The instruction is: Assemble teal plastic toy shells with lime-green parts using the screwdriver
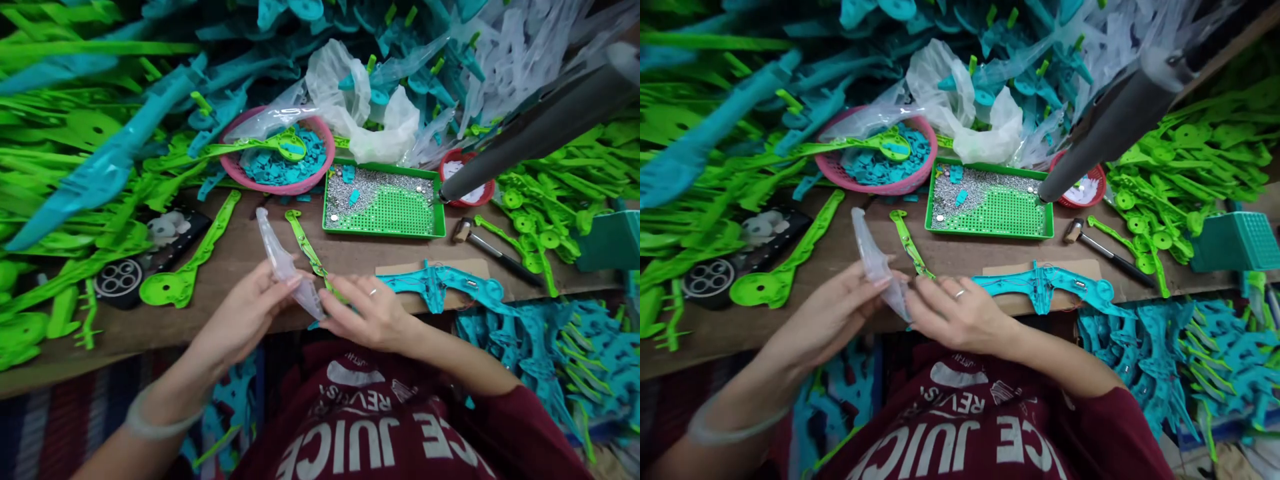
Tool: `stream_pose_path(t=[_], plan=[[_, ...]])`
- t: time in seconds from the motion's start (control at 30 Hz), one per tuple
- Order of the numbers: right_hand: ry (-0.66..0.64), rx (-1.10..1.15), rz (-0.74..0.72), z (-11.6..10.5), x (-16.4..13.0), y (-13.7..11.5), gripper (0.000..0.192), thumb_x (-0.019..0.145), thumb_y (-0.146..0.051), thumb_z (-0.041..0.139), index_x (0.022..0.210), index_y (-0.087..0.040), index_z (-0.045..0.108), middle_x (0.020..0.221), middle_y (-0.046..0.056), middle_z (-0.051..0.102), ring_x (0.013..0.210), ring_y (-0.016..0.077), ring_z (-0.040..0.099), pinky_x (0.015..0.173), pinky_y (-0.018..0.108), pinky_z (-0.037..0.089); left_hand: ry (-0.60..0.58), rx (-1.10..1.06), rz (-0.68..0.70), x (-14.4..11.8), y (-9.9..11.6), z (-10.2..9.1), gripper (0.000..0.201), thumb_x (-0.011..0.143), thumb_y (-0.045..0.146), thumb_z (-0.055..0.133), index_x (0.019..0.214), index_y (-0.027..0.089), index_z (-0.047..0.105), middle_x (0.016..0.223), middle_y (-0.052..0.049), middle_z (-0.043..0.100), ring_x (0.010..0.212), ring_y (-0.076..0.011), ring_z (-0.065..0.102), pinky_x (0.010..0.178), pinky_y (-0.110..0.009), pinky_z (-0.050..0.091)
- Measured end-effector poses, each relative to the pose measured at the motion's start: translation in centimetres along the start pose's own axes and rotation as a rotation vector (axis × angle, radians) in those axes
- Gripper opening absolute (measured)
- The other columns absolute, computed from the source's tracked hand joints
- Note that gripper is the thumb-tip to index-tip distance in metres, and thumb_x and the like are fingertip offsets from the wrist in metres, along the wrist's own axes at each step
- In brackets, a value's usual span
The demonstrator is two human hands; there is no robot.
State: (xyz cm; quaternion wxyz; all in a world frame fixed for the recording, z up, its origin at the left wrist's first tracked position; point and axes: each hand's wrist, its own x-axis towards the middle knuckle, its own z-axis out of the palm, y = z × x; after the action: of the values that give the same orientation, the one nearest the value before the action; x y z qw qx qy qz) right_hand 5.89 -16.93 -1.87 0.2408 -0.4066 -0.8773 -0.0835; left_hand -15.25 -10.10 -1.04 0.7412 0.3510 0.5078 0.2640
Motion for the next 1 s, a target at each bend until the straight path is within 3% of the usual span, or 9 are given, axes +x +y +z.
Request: stream_pose_path(t=[0.1,0.17,0.27,0.43,0.57,0.67,0.8,0.9,1.0], plan=[[-0.268,0.137,0.145,0.2,-2.0,0.8,0.073,0.094,-0.065,0.05,0.138,-0.006,0.052,0.139,0.024,0.06,0.118,0.0325,0.057,0.09,0.045,0.053,-0.008,0.182,0.007,1.3,0.0,-1.5,0.056,0.064,0.045,0.091,0.109,0.022,0.067,0.098,-0.005,0.078,0.091,-0.0232,0.073,0.082,-0.032,0.062],[-0.399,0.185,0.107,0.3,-3.0,1.4,0.067,0.097,-0.054,0.054,0.143,-0.005,0.047,0.143,0.024,0.058,0.122,0.0315,0.055,0.097,0.046,0.05,-0.065,0.198,-0.012,2.0,-0.4,-1.5,0.055,0.065,0.047,0.09,0.108,0.021,0.067,0.103,-0.007,0.078,0.097,-0.0249,0.073,0.087,-0.035,0.062],[-0.488,0.206,0.066,0.4,-3.7,2.0,0.058,0.097,-0.038,0.06,0.145,-0.009,0.046,0.146,0.023,0.057,0.121,0.0293,0.055,0.099,0.044,0.047,-0.117,0.136,-0.052,2.5,-1.1,-0.6,0.052,0.065,0.047,0.09,0.103,0.02,0.067,0.099,-0.006,0.077,0.096,-0.0242,0.074,0.09,-0.037,0.063],[-0.444,0.268,0.102,0.4,-4.1,2.1,0.062,0.098,-0.052,0.054,0.143,-0.008,0.049,0.144,0.021,0.059,0.122,0.0287,0.054,0.101,0.045,0.046,-0.065,0.104,-0.054,2.5,-2.1,0.2,0.048,0.063,0.045,0.091,0.095,0.02,0.066,0.092,-0.005,0.076,0.091,-0.0225,0.075,0.085,-0.036,0.064],[-0.387,0.261,0.095,0.7,-4.3,2.0,0.06,0.099,-0.053,0.05,0.14,-0.008,0.051,0.144,0.02,0.059,0.115,0.0275,0.057,0.098,0.044,0.047,-0.017,0.217,-0.057,2.1,-2.5,0.2,0.048,0.062,0.05,0.089,0.089,0.019,0.064,0.08,-0.003,0.075,0.076,-0.0204,0.076,0.07,-0.029,0.065],[-0.388,0.239,0.07,0.7,-4.2,2.0,0.056,0.098,-0.05,0.053,0.14,-0.013,0.053,0.145,0.018,0.059,0.113,0.0277,0.057,0.096,0.044,0.047,-0.008,0.323,-0.134,2.1,-2.1,0.3,0.048,0.063,0.051,0.088,0.087,0.019,0.061,0.069,-0.003,0.074,0.062,-0.0211,0.074,0.058,-0.028,0.062],[-0.386,0.225,0.054,0.5,-4.0,2.1,0.046,0.097,-0.047,0.056,0.129,-0.015,0.063,0.143,0.019,0.061,0.108,0.0288,0.058,0.092,0.045,0.048,-0.023,0.601,-0.213,4.2,0.4,-0.8,0.039,0.068,0.05,0.085,0.071,0.018,0.062,0.056,-0.004,0.069,0.045,-0.0189,0.066,0.041,-0.024,0.051],[-0.376,0.233,0.047,0.6,-4.1,2.5,0.045,0.096,-0.048,0.058,0.127,-0.015,0.065,0.142,0.019,0.061,0.105,0.029,0.059,0.089,0.045,0.049,0.009,0.801,-0.111,7.2,3.3,-2.4,0.039,0.075,0.046,0.081,0.058,0.018,0.061,0.048,-0.002,0.063,0.038,-0.0115,0.056,0.038,-0.019,0.038],[-0.333,0.23,0.017,0.8,-4.3,2.5,0.044,0.096,-0.046,0.059,0.127,-0.016,0.065,0.14,0.018,0.063,0.103,0.0287,0.06,0.089,0.045,0.05,0.096,0.815,-0.042,9.6,5.3,-3.3,0.043,0.075,0.043,0.082,0.051,0.018,0.057,0.044,0.0,0.059,0.036,-0.0073,0.047,0.039,-0.019,0.03]])
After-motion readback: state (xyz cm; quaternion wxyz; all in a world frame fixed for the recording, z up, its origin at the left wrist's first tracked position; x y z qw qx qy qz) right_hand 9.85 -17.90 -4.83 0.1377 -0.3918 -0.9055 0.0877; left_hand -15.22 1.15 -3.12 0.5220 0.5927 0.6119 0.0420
